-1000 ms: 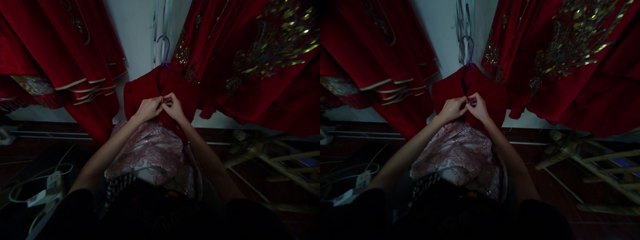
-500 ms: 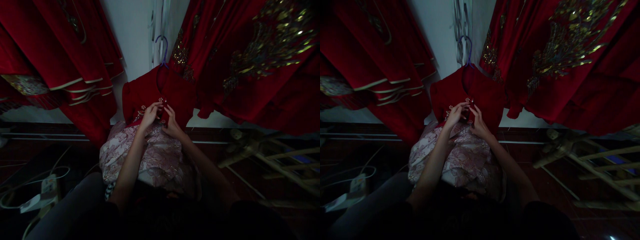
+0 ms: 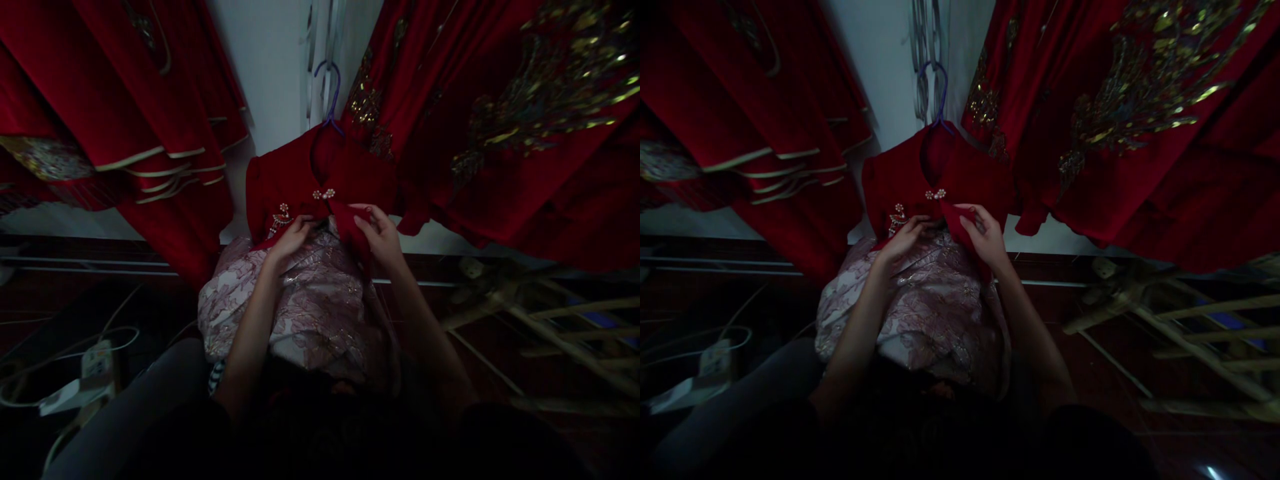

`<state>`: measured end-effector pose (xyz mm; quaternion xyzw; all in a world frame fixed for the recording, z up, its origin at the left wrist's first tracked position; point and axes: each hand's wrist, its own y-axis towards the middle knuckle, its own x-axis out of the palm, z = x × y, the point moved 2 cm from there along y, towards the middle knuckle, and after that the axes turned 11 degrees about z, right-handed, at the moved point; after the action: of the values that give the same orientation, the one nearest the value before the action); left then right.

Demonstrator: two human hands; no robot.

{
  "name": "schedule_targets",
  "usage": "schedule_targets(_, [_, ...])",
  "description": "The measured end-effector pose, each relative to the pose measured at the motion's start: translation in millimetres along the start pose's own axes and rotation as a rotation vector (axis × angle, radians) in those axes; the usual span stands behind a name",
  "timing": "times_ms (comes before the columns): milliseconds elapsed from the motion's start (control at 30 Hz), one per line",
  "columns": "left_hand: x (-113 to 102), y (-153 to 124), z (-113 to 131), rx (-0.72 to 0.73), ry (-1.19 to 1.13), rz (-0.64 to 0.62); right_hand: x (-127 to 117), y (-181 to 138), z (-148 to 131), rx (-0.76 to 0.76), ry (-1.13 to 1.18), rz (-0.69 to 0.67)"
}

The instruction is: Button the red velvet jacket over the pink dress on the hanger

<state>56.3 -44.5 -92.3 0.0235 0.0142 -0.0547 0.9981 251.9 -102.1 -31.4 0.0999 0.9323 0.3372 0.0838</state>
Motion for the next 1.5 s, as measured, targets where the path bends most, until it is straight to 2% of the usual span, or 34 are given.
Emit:
schedule_targets(67, [3.3,-1.2,-0.2,-0.002,-0.032,0.034,16.2,-1.3,-19.3,-0.014,0.065,-0.098])
schedule_targets(133, [4.2,-1.4,-1.9,0.019,-0.056,0.044,37.1,-1.8,-26.8,-0.025,0.122,-0.169])
schedule_targets(233, [-3.4,1.9,-2.9,0.065,-0.039,0.015,70.9,0.8,-13.6,-0.041,0.115,-0.249])
schedule_targets(300, [-16.4,6.0,-0.1,0.086,0.004,0.039,88.9,4.7,6.3,-0.054,0.058,-0.198])
schedule_targets(367, [-34.5,10.0,4.8,0.126,0.015,0.149,101.0,8.2,27.5,-0.042,0.005,-0.054])
schedule_targets(433, [-54.7,12.7,9.1,0.205,-0.016,0.346,110.2,9.4,44.6,0.013,-0.026,0.021])
schedule_targets(500, [-72.2,13.9,9.4,0.283,-0.037,0.541,117.2,8.8,54.6,0.072,-0.033,0.023])
schedule_targets(567, [-82.7,15.3,5.5,0.29,-0.046,0.612,121.4,7.7,57.6,0.103,-0.033,0.005])
schedule_targets(667, [-84.9,17.5,-1.6,0.225,-0.073,0.514,122.3,6.5,55.4,0.096,-0.069,-0.026])
schedule_targets(767, [-78.8,16.7,-2.4,0.221,-0.074,0.45,118.6,4.9,52.2,0.11,-0.084,-0.108])
schedule_targets(1000, [-64.6,15.3,0.0,0.292,-0.028,0.447,112.6,1.1,48.1,0.217,0.154,-0.327])
schedule_targets(1067, [-62.6,16.4,-1.7,0.29,-0.03,0.445,116.0,2.7,53.0,0.245,0.179,-0.301])
schedule_targets(1167, [-61.5,16.9,-2.8,0.265,-0.048,0.487,124.0,7.2,64.6,0.241,0.131,-0.19])
schedule_targets(1333, [-61.2,16.9,-2.4,0.258,-0.072,0.498,135.6,11.1,70.3,0.07,-0.029,-0.069])
schedule_targets(1500, [-62.9,19.1,-3.5,0.305,-0.076,0.528,142.2,9.6,63.5,-0.003,-0.167,0.015])
